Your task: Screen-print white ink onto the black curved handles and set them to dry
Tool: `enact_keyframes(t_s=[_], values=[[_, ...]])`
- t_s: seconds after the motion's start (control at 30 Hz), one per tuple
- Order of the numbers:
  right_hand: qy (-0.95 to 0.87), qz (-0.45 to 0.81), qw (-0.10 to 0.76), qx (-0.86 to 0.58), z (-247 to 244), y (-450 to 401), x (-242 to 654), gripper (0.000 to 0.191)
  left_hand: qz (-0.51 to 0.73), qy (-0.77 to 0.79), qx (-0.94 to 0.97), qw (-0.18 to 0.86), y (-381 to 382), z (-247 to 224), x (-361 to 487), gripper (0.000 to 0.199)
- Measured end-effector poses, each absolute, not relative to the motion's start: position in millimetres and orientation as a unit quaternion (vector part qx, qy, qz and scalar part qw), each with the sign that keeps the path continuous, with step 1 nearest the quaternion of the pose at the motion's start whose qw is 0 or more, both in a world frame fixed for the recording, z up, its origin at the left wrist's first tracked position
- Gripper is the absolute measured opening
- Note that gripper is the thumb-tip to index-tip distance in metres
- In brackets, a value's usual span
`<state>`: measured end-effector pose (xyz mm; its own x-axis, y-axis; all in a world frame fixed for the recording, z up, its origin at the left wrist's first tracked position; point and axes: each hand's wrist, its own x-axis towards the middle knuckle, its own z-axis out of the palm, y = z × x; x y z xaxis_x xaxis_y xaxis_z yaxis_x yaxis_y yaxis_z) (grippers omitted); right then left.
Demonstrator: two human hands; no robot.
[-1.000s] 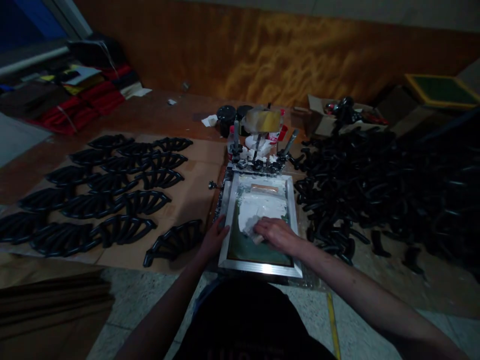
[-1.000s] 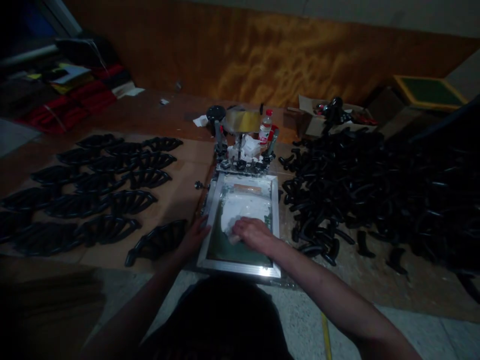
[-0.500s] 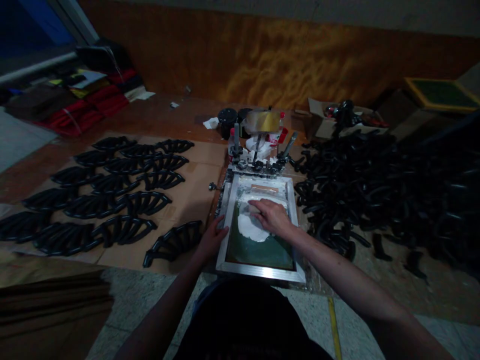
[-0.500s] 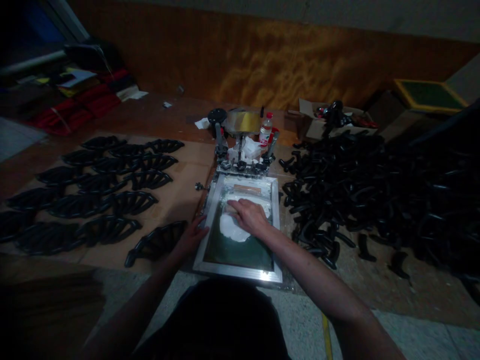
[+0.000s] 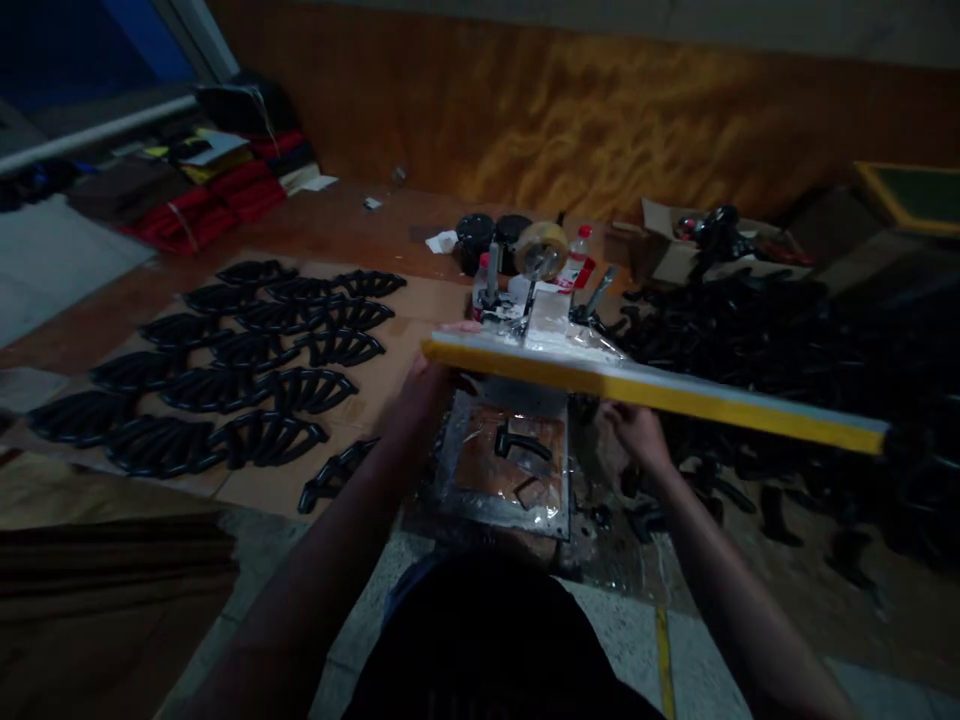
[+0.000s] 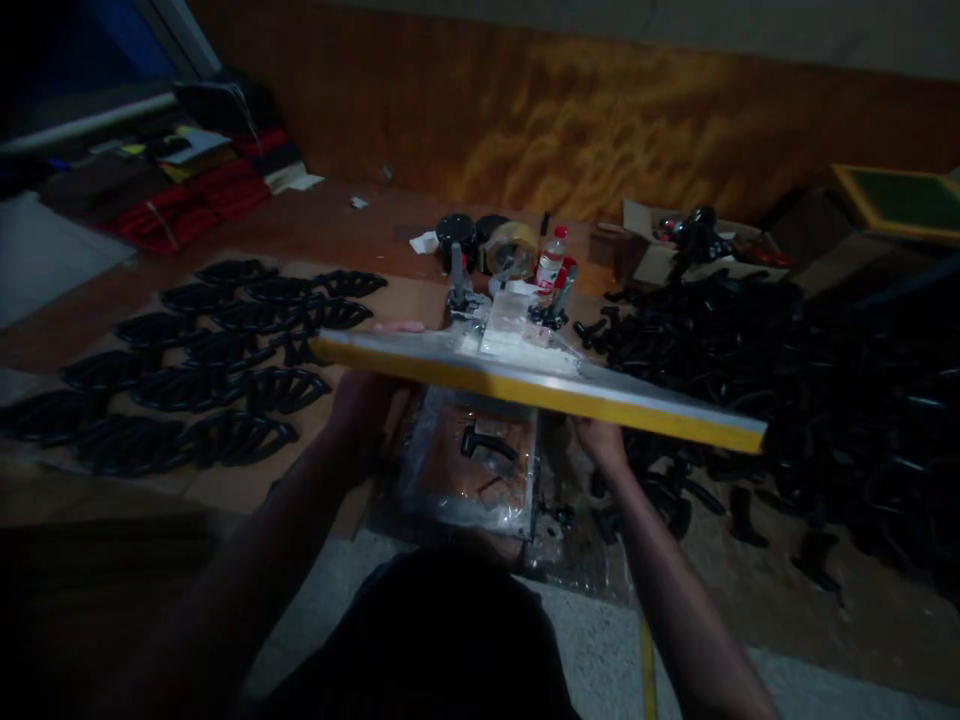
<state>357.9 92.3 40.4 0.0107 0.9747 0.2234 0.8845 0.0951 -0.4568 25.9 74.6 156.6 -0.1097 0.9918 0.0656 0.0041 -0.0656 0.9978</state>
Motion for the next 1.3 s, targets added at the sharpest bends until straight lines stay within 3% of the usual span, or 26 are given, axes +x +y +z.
enact_keyframes(t_s=[0.07, 0.17, 0.33, 0.47, 0.6, 1.13, 1.3], values=[[-0.733, 0.159, 0.206, -0.628, 20, 71, 331, 0.027, 0.547, 0.51, 0.487, 0.451, 81, 163, 31, 0.05], [-0.785, 0.208, 0.142, -0.566, 4, 46, 294, 0.021, 0.537, 0.528, 0.479, 0.451, 77, 148, 27, 0.052], [-0.795, 0.168, 0.068, -0.579, 6, 36, 273, 0.025, 0.415, 0.671, 0.508, 0.344, 29, 63, -12, 0.053], [-0.808, 0.177, 0.082, -0.556, 2, 40, 278, 0.028, 0.209, 0.814, 0.518, 0.159, -30, -3, -43, 0.048], [-0.806, 0.177, 0.114, -0.553, -14, 42, 283, 0.033, 0.109, 0.875, 0.461, 0.097, -60, -37, -45, 0.057], [-0.82, 0.154, 0.133, -0.535, -19, 45, 285, 0.038, 0.061, 0.915, 0.367, 0.156, -26, -39, -51, 0.066], [-0.833, 0.096, 0.123, -0.531, 6, 40, 273, 0.043, 0.19, 0.893, 0.361, 0.191, -31, -5, -69, 0.06]])
